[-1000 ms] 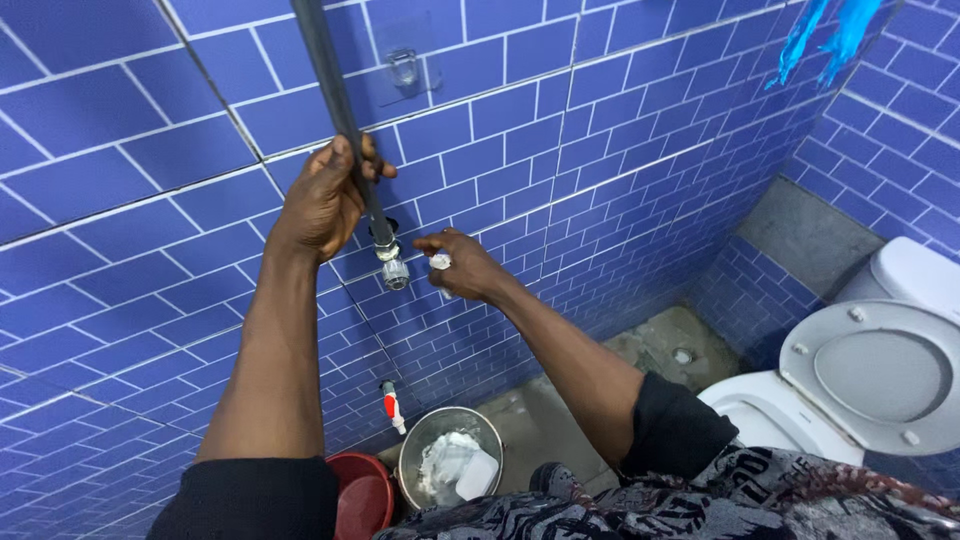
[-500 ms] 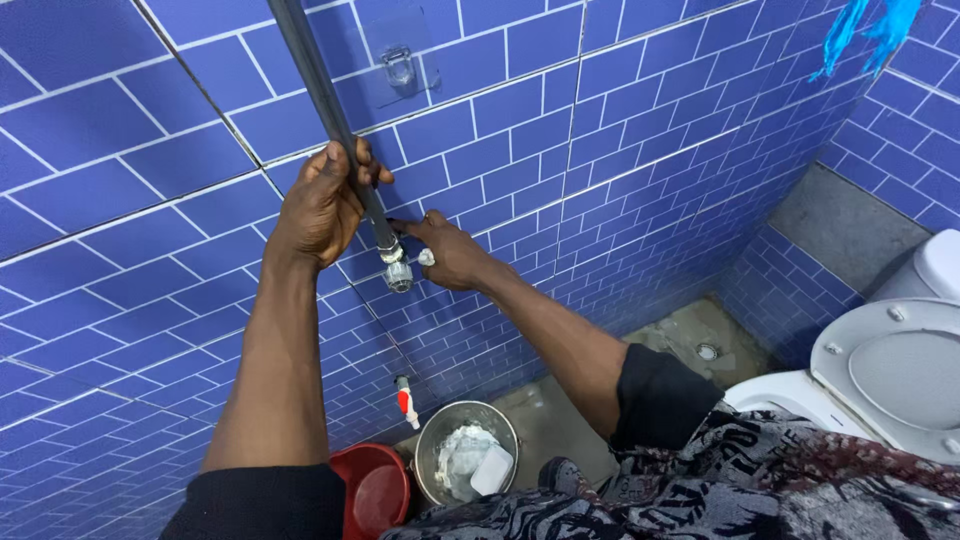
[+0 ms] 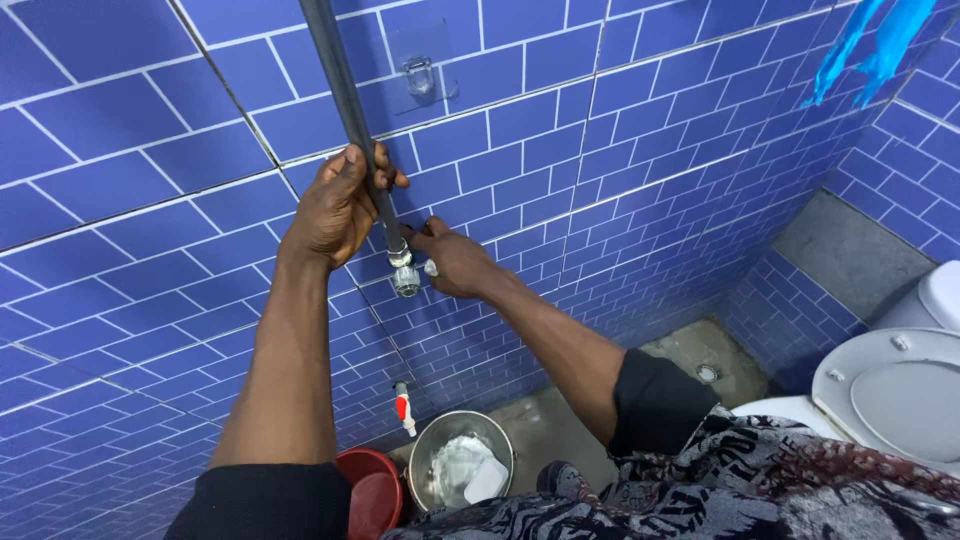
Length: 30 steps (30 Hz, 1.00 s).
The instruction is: The person wipes a vertical metal pipe in a bathroom using a cloth, then washes and wrings the cloth in a bucket of water. They also wipe a white plastic wall mount with the cloth.
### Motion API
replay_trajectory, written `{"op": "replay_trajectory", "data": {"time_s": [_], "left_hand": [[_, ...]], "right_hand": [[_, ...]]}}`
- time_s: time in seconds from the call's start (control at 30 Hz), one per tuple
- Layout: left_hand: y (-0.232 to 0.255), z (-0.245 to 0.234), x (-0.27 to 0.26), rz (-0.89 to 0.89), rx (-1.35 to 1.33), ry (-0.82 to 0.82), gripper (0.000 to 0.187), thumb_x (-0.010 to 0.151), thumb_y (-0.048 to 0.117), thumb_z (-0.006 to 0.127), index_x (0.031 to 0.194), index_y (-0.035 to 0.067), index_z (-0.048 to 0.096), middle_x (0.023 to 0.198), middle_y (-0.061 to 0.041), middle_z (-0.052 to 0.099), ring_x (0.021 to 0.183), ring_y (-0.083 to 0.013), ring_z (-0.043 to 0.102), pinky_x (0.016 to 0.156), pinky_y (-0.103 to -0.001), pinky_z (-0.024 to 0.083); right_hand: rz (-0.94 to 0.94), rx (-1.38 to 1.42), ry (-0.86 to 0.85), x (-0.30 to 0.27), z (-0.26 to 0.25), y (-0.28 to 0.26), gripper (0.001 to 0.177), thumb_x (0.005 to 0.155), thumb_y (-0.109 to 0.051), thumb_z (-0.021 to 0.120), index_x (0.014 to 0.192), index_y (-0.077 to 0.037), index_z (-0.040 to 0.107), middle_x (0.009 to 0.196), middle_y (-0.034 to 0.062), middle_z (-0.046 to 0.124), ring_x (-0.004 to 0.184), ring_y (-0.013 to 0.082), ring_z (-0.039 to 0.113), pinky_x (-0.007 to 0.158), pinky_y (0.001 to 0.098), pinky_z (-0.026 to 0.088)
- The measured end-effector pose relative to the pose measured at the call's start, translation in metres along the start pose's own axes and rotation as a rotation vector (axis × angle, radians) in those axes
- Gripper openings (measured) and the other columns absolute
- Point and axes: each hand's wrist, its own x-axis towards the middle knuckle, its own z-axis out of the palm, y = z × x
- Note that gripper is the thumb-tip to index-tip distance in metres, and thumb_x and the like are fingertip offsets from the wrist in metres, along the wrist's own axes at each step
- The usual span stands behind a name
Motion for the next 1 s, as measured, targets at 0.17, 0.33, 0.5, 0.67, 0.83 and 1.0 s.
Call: {"op": "replay_trajectory", "data": {"time_s": [0.17, 0.33, 0.5, 0.67, 0.83, 1.0], "left_hand": [[-0.001, 0.000, 0.000, 0.010, -0.013, -0.011, 0.038, 0.091, 0.048, 0.055, 0.093, 0.010, 0.057, 0.075, 0.000, 0.052, 0.093, -0.0200, 0.060, 0.094, -0.034, 0.048], [-0.001, 0.001, 0.001, 0.007, -0.012, 0.009, 0.038, 0.090, 0.048, 0.056, 0.092, 0.010, 0.058, 0.075, 0.000, 0.053, 0.091, -0.0199, 0.061, 0.093, -0.032, 0.049], [-0.002, 0.000, 0.001, 0.004, -0.014, 0.012, 0.037, 0.088, 0.047, 0.057, 0.092, 0.011, 0.058, 0.074, -0.001, 0.054, 0.091, -0.0205, 0.063, 0.091, -0.031, 0.051], [-0.001, 0.000, 0.001, 0.003, 0.002, 0.024, 0.038, 0.089, 0.048, 0.056, 0.092, 0.011, 0.057, 0.075, 0.000, 0.054, 0.091, -0.0199, 0.063, 0.092, -0.031, 0.050], [0.000, 0.001, 0.001, -0.002, 0.004, 0.023, 0.037, 0.090, 0.048, 0.054, 0.092, 0.011, 0.058, 0.074, 0.000, 0.054, 0.092, -0.0197, 0.063, 0.092, -0.032, 0.050], [-0.001, 0.002, 0.000, 0.000, 0.006, 0.034, 0.037, 0.090, 0.048, 0.053, 0.092, 0.011, 0.058, 0.074, 0.000, 0.054, 0.091, -0.0207, 0.063, 0.093, -0.034, 0.051]], "right_hand": [[0.010, -0.033, 0.015, -0.005, 0.004, -0.008, 0.091, 0.068, 0.003, 0.065, 0.146, -0.020, 0.025, 0.125, 0.0100, 0.044, 0.103, 0.0278, 0.056, 0.084, 0.0372, 0.052], [-0.024, -0.046, 0.057, -0.005, 0.006, -0.008, 0.089, 0.069, 0.001, 0.068, 0.145, -0.016, 0.027, 0.129, 0.0146, 0.042, 0.104, 0.0322, 0.056, 0.085, 0.0404, 0.050], [-0.001, 0.041, 0.043, -0.006, 0.005, -0.013, 0.088, 0.066, 0.001, 0.070, 0.143, -0.013, 0.029, 0.133, 0.0154, 0.040, 0.106, 0.0332, 0.057, 0.088, 0.0396, 0.051], [0.011, 0.146, 0.045, -0.012, 0.001, -0.019, 0.088, 0.069, 0.000, 0.069, 0.145, -0.016, 0.026, 0.131, 0.0127, 0.042, 0.109, 0.0307, 0.057, 0.090, 0.0373, 0.051], [-0.031, 0.250, 0.067, -0.012, 0.007, -0.008, 0.087, 0.072, -0.003, 0.070, 0.145, -0.016, 0.025, 0.130, 0.0130, 0.042, 0.118, 0.0316, 0.050, 0.097, 0.0362, 0.048], [-0.070, 0.289, 0.082, -0.009, 0.012, -0.002, 0.087, 0.069, 0.003, 0.068, 0.144, -0.013, 0.026, 0.134, 0.0134, 0.040, 0.124, 0.0332, 0.044, 0.098, 0.0363, 0.046]]}}
